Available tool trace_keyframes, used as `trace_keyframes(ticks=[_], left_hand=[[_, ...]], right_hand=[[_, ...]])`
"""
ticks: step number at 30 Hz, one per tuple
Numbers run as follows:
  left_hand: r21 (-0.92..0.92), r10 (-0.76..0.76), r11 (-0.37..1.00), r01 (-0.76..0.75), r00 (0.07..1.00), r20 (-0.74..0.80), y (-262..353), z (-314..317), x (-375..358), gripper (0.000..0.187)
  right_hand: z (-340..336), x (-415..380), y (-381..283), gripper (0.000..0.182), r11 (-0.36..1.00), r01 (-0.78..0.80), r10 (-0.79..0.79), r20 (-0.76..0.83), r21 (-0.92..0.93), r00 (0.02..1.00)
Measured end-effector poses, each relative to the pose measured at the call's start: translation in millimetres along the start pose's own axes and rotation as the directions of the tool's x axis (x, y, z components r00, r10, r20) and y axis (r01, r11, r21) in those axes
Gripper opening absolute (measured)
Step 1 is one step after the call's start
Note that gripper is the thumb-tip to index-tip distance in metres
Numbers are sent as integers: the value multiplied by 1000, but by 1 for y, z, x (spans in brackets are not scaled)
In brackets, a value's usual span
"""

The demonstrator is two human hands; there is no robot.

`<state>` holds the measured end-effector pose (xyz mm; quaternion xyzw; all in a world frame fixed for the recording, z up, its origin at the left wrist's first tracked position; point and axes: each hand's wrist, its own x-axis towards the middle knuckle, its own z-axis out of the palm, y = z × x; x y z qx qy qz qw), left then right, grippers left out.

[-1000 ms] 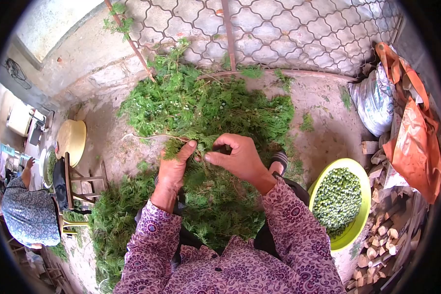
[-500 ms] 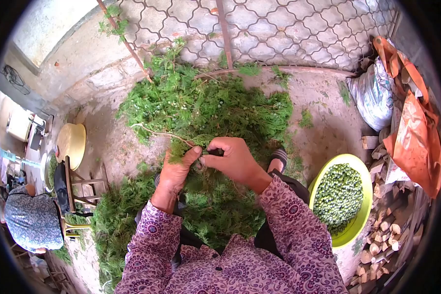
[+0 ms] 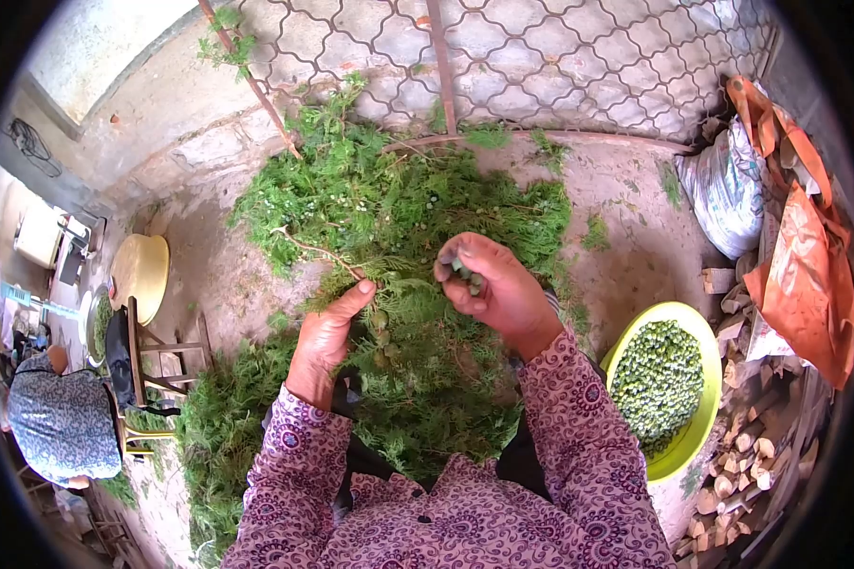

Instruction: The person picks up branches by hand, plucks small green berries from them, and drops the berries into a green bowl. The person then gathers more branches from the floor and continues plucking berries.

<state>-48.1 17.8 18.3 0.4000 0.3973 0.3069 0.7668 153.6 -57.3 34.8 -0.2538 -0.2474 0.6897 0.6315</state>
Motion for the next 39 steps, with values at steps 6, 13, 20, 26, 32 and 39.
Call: trace_keyframes(ticks=[6, 13, 20, 26, 32, 39], left_hand=[[48, 37, 998, -39, 998, 42, 0, 2, -5, 42], [146, 34, 988, -49, 994, 108, -2, 6, -7, 45], [223, 29, 973, -57, 992, 124, -8, 6, -5, 51], [7, 46, 999, -46, 998, 54, -12, 12, 0, 47], [-107, 1, 994, 0, 1000, 10, -25, 5, 8, 43], [-45, -132, 991, 127, 975, -176, 4, 16, -4, 52]], right_hand=[[-3, 2, 9, 14, 910, -115, 38, -196, -398, 980], [5, 4, 15, 22, 850, -181, 117, -158, -495, 980], [0, 7, 23, 19, 830, -147, 78, -149, -538, 986], [-2, 11, 31, 15, 669, 34, -68, -15, -743, 998], [7, 8, 25, 13, 707, -63, 72, -18, -705, 997], [13, -1, 14, 12, 832, -261, 310, 21, -490, 950]])
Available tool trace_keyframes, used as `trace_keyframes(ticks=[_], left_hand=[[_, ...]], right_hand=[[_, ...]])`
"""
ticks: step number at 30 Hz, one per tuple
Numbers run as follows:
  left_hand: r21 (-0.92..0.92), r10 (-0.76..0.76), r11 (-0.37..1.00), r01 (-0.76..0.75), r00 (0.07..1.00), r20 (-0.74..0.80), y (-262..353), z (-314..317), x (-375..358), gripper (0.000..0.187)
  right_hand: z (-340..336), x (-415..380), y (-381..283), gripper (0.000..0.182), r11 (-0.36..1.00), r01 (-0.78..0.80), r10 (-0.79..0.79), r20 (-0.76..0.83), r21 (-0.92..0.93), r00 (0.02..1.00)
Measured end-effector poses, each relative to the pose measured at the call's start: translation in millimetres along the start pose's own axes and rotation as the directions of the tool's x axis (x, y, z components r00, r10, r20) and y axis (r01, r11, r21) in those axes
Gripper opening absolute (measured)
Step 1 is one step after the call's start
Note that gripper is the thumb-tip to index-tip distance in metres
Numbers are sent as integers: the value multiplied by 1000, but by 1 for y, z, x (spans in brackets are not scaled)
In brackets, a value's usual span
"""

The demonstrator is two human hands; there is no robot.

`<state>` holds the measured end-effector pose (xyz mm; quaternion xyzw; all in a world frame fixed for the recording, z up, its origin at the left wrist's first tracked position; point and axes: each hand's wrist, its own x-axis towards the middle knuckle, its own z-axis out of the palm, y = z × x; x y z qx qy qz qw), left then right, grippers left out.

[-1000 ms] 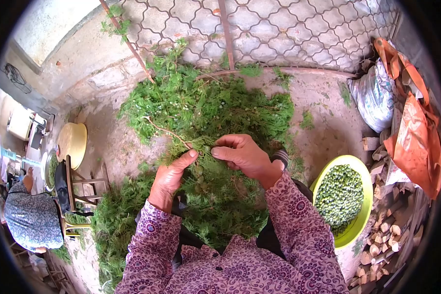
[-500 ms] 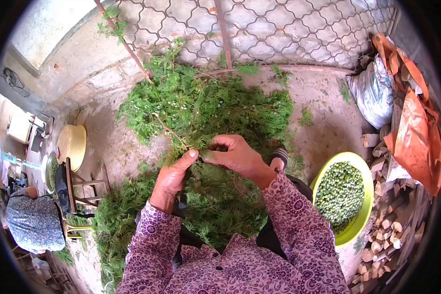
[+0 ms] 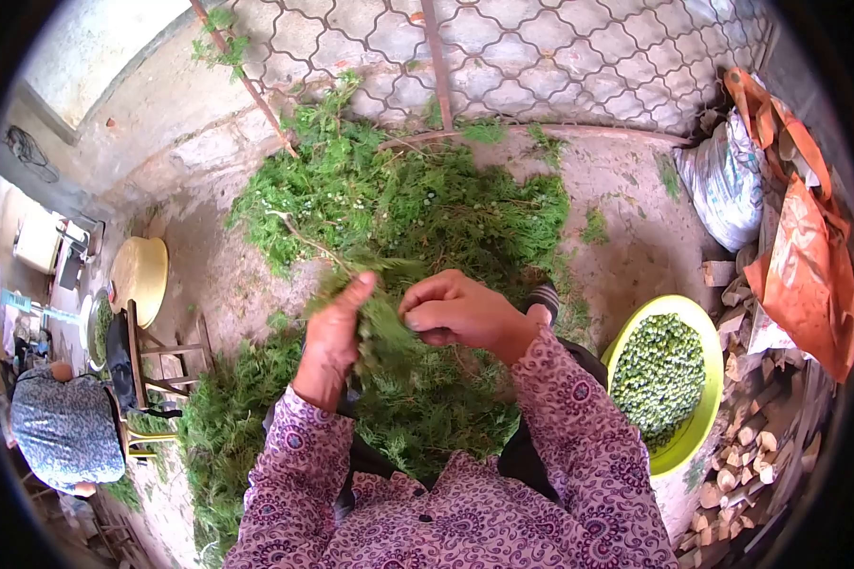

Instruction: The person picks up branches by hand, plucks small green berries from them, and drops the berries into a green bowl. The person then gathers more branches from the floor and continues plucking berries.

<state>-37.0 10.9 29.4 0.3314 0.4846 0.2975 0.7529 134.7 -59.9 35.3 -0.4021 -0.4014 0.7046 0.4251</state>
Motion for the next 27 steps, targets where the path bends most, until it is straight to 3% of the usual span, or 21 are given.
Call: trace_keyframes(ticks=[1, 2, 3, 5, 7, 9, 11, 12, 16, 18, 21, 26, 27], left_hand=[[-5, -126, 992, 127, 982, -141, 9, -4, -1, 53], [-160, 41, 986, -41, 999, -2, -5, -20, 19, 50], [-160, 43, 986, -44, 999, -7, -10, -25, 25, 50], [-131, 204, 966, -224, 967, -150, -17, -24, 30, 48], [-176, 223, 954, -243, 967, -123, -21, -20, 32, 48], [-98, 147, 981, -168, 970, -194, -15, -11, 25, 50], [-125, 198, 968, -219, 967, -163, -20, -12, 32, 52], [-99, 209, 969, -228, 963, -173, -21, -12, 33, 51], [-11, 244, 969, -248, 960, -141, -26, -4, 30, 47], [-29, 260, 964, -265, 959, -114, -28, -1, 29, 46], [-33, 253, 966, -256, 964, -79, -28, 1, 30, 45], [84, 178, 981, -174, 983, -44, -19, 3, 18, 47], [37, 70, 996, -75, 989, 129, -23, -2, 22, 48]], right_hand=[[-2, -4, -2, 12, 1000, -5, 5, 7, -4, 1000], [-5, -9, -4, 11, 996, 55, -55, -8, 63, 998], [-7, -12, -4, 12, 984, 117, -114, -31, 133, 993], [-5, -12, -6, 12, 961, 184, -170, -82, 207, 982], [1, -8, -11, 12, 905, 222, -182, -139, 363, 973], [0, -7, -9, 10, 930, 191, -164, -110, 313, 980], [-4, -2, 1, 17, 991, 86, -83, -39, 98, 996], [-2, 2, 4, 23, 997, 67, -70, -68, -33, 995], [1, 11, 14, 18, 979, 38, -75, -177, -199, 981], [-3, 20, 26, 28, 877, 142, -265, -217, -458, 939], [-1, 24, 32, 29, 828, 137, -297, -217, -543, 930], [1, 24, 24, 27, 876, 99, -261, -290, -472, 921], [0, 23, 23, 26, 884, 116, -281, -316, -452, 906]])
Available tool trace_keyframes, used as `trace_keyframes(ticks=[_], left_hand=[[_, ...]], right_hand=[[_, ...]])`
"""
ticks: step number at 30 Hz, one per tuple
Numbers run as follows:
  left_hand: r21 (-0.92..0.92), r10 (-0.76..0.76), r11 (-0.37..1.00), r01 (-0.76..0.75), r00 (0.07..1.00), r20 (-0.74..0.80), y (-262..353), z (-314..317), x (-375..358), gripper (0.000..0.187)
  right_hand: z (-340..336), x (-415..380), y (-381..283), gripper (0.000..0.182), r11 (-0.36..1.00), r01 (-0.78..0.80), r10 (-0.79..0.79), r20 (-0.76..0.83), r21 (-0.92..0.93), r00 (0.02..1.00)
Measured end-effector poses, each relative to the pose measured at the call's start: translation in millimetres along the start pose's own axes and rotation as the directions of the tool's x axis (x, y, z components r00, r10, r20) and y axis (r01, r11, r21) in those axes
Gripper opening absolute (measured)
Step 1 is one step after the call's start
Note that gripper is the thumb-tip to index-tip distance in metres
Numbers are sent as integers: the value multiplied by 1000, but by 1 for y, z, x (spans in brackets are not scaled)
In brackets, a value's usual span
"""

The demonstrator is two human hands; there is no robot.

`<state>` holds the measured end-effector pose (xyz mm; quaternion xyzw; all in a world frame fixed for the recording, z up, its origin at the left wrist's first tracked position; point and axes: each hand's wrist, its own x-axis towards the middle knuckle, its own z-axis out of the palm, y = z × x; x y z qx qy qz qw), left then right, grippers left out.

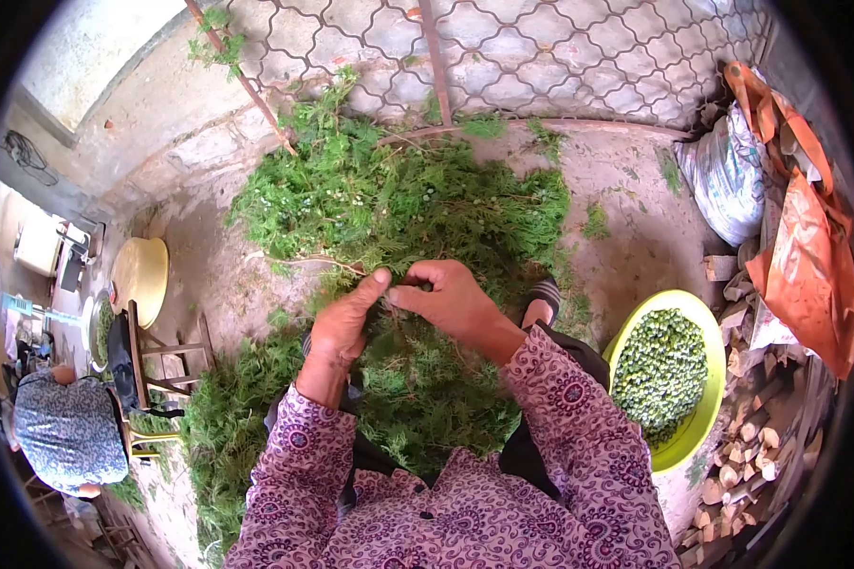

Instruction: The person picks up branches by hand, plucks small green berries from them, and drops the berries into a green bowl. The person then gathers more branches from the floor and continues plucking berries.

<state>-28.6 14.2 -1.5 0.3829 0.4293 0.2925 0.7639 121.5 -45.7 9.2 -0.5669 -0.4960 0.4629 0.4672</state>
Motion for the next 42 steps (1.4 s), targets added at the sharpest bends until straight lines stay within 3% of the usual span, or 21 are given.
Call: trace_keyframes(ticks=[1, 4, 7, 9, 10, 12, 13, 16, 20, 22, 23, 24, 26, 28, 31, 32, 34, 37, 39, 40, 42], left_hand=[[-42, -93, 994, 103, 979, 181, -2, -4, 1, 50], [99, -202, 976, 194, 977, 75, -2, -10, -4, 53], [57, -195, 980, 189, 971, 136, -3, -15, -4, 51], [20, -165, 986, 163, 979, 120, 1, -11, -7, 50], [-15, -135, 990, 138, 985, 105, 3, -9, -8, 49], [3, -109, 994, 109, 993, 55, 3, -8, -8, 47], [30, -83, 996, 83, 996, 9, 3, -8, -8, 45], [-7, -113, 994, 113, 992, -51, 4, -11, -5, 37], [1, 28, 1000, -28, 997, -76, -10, -22, 11, 27], [13, 96, 995, -95, 985, -141, -6, -17, 8, 21], [13, 96, 995, -95, 985, -140, -7, -17, 8, 21], [2, 93, 996, -93, 986, -137, -8, -18, 10, 20], [-8, 89, 996, -91, 987, -132, -9, -16, 10, 19], [9, 171, 985, -171, 976, -135, -9, -11, 8, 22], [-69, 90, 993, -93, 995, -45, -10, -15, 9, 29], [-68, 90, 993, -93, 995, -45, -9, -16, 8, 29], [-65, -109, 992, 110, 994, 26, -5, -16, 3, 35], [24, -2, 1000, -1, 994, 110, 3, -10, -8, 37], [32, -14, 999, 10, 995, 102, 6, -8, -9, 38], [38, -25, 999, 22, 996, 91, 6, -8, -9, 38], [1, -17, 1000, 17, 996, 93, 2, -10, -4, 38]], right_hand=[[0, 1, 3, 26, 1000, -1, 1, 1, -1, 1000], [-2, 2, 8, 24, 999, 32, -33, 41, 5, 999], [-4, -2, -9, 22, 995, -70, 58, 151, 77, 987], [-7, -4, -15, 19, 892, -302, 210, 283, 337, 936], [-8, -5, -14, 19, 892, -303, 210, 284, 335, 935], [-10, -5, -10, 14, 735, -324, 80, 399, 595, 913], [-9, -3, -10, 14, 736, -325, 79, 401, 594, 913], [-10, 0, -9, 15, 532, -268, -33, 336, 803, 941], [-13, 1, -8, 17, 685, -193, 40, 229, 702, 973], [-12, 0, -5, 18, 892, -195, 112, 218, 408, 969], [-10, -1, -17, 19, 973, -177, 155, 149, 150, 977], [-7, 0, -12, 19, 973, -177, 155, 148, 151, 977], [0, 3, 5, 27, 985, 148, -140, 93, -89, 986], [4, 3, 9, 28, 975, 181, -173, 69, -129, 982], [4, 2, 8, 28, 971, 123, -109, 81, -204, 991], [3, 1, 7, 27, 987, 99, -89, 77, -129, 993], [1, 1, 7, 25, 996, 73, -69, 73, -52, 995], [-5, 1, 3, 22, 991, 126, -121, 110, -36, 987], [-8, -4, -8, 17, 940, -217, 147, 262, 262, 954], [-10, -4, -10, 17, 941, -216, 147, 261, 261, 954], [-15, -5, -11, 13, 771, -307, 113, 354, 558, 928]])
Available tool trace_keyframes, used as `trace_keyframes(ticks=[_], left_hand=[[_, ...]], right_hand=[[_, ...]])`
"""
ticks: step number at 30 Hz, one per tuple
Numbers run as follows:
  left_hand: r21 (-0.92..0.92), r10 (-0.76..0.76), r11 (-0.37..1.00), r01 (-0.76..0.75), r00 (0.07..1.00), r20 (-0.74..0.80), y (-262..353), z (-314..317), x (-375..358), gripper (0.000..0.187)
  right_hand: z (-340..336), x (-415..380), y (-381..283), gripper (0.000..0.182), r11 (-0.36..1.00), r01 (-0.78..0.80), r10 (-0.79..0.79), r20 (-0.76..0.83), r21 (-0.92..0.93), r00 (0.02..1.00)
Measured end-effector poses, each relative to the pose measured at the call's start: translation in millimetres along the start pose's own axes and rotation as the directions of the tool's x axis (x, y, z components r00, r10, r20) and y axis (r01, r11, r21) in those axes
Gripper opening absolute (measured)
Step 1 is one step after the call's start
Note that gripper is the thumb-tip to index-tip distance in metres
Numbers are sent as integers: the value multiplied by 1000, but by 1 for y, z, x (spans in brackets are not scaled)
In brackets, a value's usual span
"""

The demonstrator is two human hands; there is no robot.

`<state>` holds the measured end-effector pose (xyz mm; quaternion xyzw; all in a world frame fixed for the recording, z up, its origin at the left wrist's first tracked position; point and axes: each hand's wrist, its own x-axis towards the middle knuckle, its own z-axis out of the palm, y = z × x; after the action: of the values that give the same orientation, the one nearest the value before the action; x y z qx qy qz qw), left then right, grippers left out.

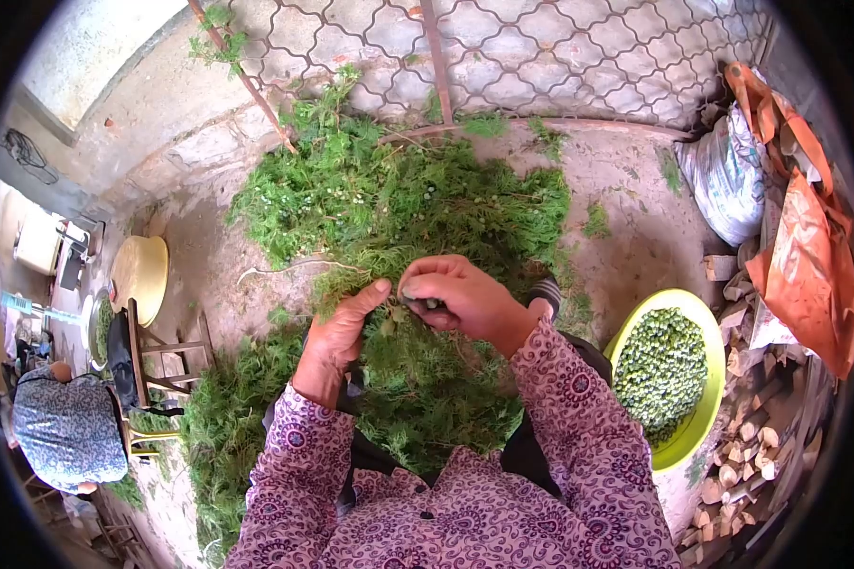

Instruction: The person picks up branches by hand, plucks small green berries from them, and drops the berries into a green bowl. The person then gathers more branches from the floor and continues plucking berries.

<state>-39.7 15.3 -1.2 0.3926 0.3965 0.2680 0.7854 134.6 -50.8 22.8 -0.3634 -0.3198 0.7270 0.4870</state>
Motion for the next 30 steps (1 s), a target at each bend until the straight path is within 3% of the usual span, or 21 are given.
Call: trace_keyframes(ticks=[1, 3, 4, 7, 9, 10, 12, 15, 17, 19, 25, 28, 30], left_hand=[[-37, 9, 999, -9, 1000, -1, -1, -1, 1, 37], [-36, 70, 997, -71, 997, -36, 5, 5, -4, 38], [-31, 127, 991, -129, 990, -67, 7, 7, -6, 40], [22, 96, 995, -94, 983, -158, 9, 3, -3, 46], [35, 99, 995, -95, 980, -172, 11, 4, -5, 48], [48, 101, 994, -93, 978, -185, 11, 5, -6, 51], [26, 87, 996, -84, 982, -169, 4, -1, -1, 50], [-8, 68, 998, -70, 988, -139, 5, 3, -4, 49], [-19, 62, 998, -65, 990, -126, 8, 6, -8, 48], [-3, 127, 992, -126, 992, 14, 9, 7, -10, 42], [-10, 0, 1000, 0, 1000, -6, 4, 3, -5, 32], [-62, 4, 998, -2, 999, 44, 0, 1, -3, 35], [-103, -19, 994, 21, 999, 27, 6, 1, -3, 38]], right_hand=[[-1, -1, -1, 13, 1000, -3, 3, 2, -2, 1000], [-1, -1, -3, 10, 973, 82, -96, 52, 216, 994], [0, -1, -4, 10, 973, 83, -97, 52, 217, 994], [2, 0, -5, 15, 958, 101, -102, -12, 270, 995], [-1, 3, 1, 15, 995, 82, -76, -100, 54, 992], [-2, 4, 3, 15, 995, 82, -76, -100, 53, 992], [0, 6, 7, 21, 952, -10, -51, -189, -307, 981], [5, 8, 7, 18, 944, -21, -26, -135, -330, 990], [5, 8, 6, 20, 954, -29, -14, -143, -299, 990], [5, 7, 5, 22, 963, -38, -3, -149, -269, 989], [6, 6, 5, 17, 955, -21, -23, -147, -295, 989], [2, 2, 0, 15, 977, -67, 49, -91, -205, 995], [-5, 0, 3, 15, 998, -54, 53, 75, 17, 996]])
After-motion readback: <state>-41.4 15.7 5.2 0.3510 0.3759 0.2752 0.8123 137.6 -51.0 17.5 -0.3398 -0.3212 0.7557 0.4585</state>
